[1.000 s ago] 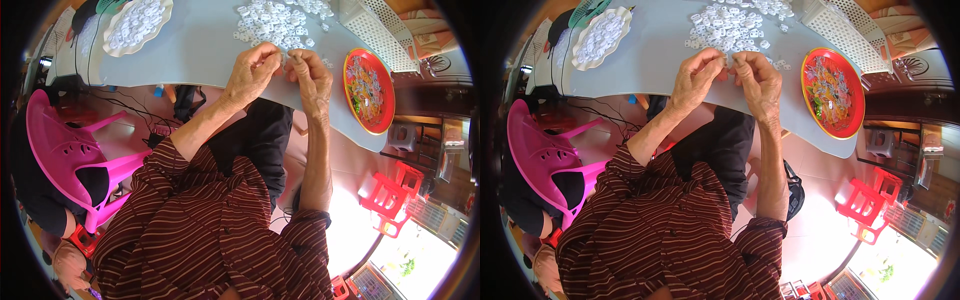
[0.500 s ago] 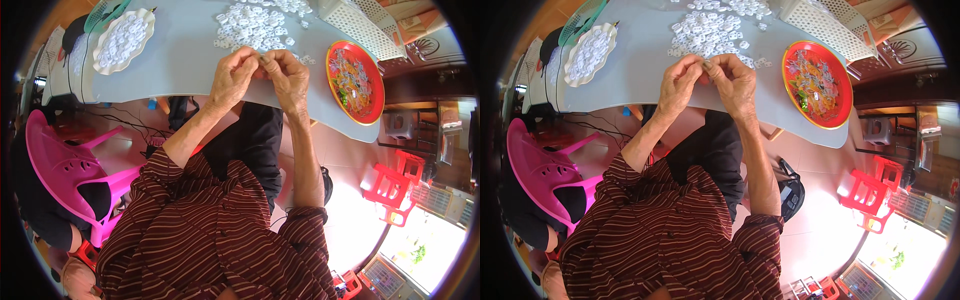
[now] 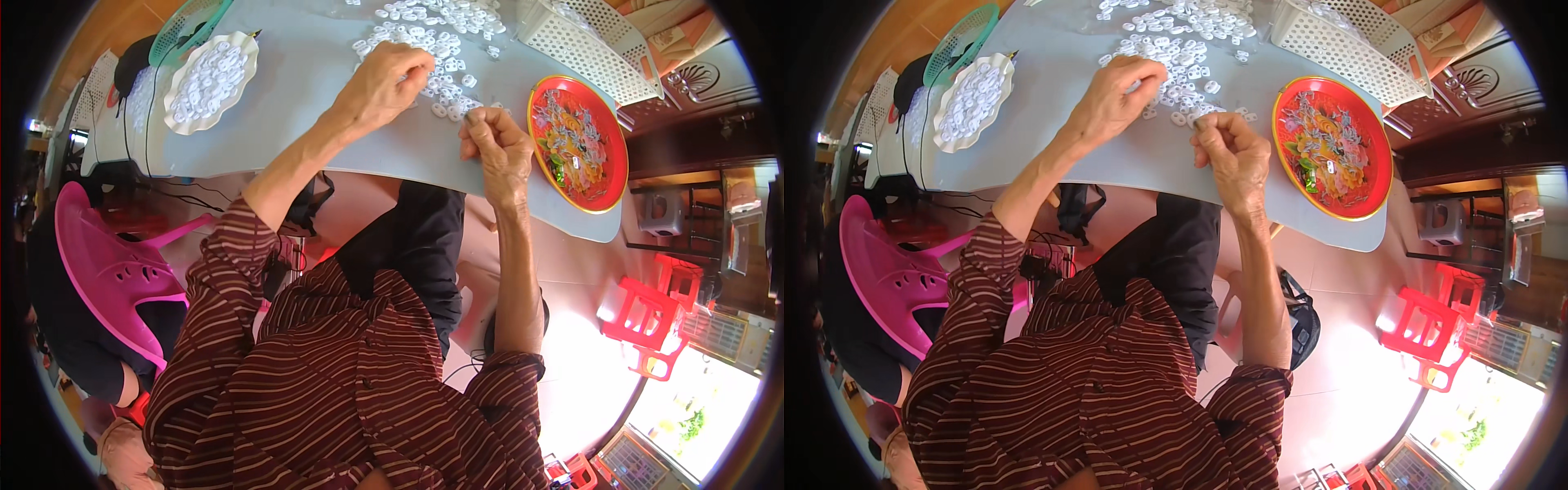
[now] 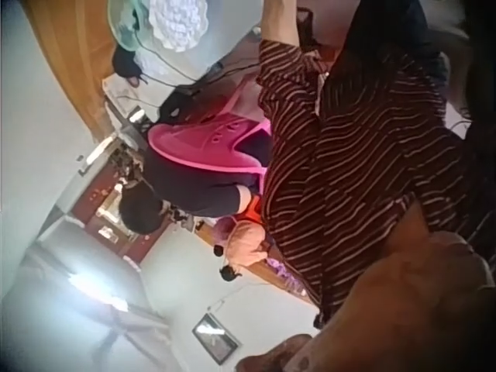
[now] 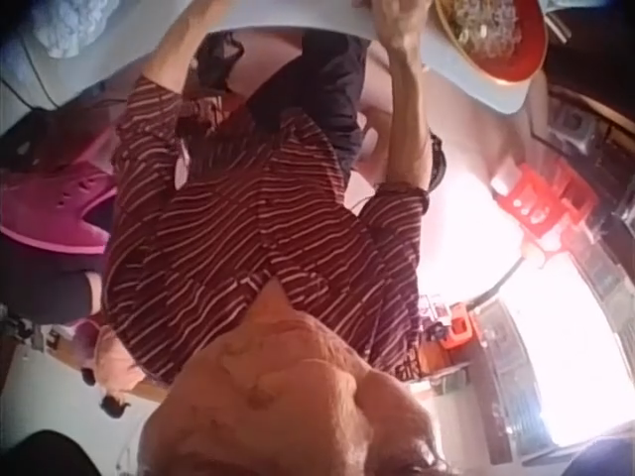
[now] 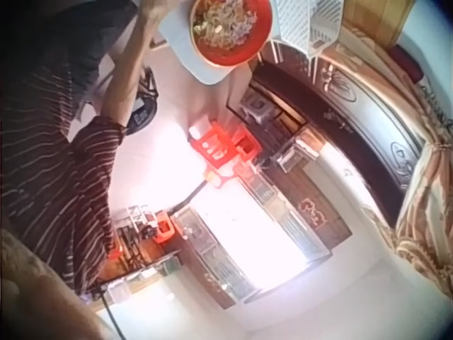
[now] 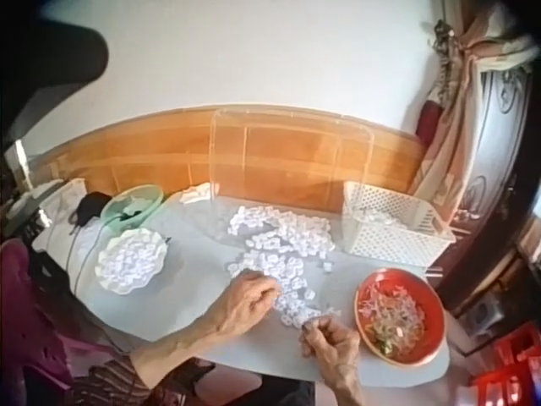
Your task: Manually assembling small white plastic components at a workshop table.
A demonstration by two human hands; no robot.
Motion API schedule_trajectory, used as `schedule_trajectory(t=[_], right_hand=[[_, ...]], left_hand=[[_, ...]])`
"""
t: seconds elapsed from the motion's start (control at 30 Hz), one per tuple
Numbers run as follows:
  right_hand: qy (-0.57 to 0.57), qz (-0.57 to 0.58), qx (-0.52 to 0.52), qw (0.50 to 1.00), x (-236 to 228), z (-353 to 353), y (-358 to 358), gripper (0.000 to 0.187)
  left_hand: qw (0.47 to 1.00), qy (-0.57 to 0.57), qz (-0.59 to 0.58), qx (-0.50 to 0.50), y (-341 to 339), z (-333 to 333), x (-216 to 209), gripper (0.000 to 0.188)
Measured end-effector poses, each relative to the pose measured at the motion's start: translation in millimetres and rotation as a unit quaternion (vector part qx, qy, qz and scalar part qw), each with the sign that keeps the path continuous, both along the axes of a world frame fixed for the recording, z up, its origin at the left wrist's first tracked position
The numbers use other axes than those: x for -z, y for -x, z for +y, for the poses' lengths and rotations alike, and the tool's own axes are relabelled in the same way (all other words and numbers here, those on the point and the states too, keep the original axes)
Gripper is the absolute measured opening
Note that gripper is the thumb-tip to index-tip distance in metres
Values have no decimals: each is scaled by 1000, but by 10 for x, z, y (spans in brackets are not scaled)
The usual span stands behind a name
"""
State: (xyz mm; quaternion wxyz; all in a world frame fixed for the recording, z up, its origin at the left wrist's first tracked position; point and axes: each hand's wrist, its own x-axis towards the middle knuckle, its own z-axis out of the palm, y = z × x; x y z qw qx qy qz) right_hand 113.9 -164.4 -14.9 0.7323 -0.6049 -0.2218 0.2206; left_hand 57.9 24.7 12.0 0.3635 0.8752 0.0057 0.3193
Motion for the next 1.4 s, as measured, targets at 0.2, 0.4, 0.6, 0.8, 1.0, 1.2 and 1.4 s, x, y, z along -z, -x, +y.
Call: schedule_trajectory(t=[0.2,0.4,0.6,0.8,1.0,1.2,1.4], right_hand=[[6,-59,18,998,-7,45,62,12],[0,-30,0,1000,-32,21,49,12],[-16,-38,4,999,-30,13,64,12],[-9,-38,9,999,-22,4,61,13],[-27,-42,4,999,-7,0,53,13],[-43,-26,20,999,11,0,43,15],[-60,-7,43,997,22,-31,8,19]], left_hand=[[971,-226,15,73,-291,219,67,7],[957,-244,130,89,-286,89,112,10],[940,-273,182,94,-343,87,75,10],[958,-246,116,93,-368,97,108,11],[940,-253,184,133,-467,47,151,15],[966,-227,58,107,-449,6,82,12],[954,171,204,140,-137,-140,-70,18]])
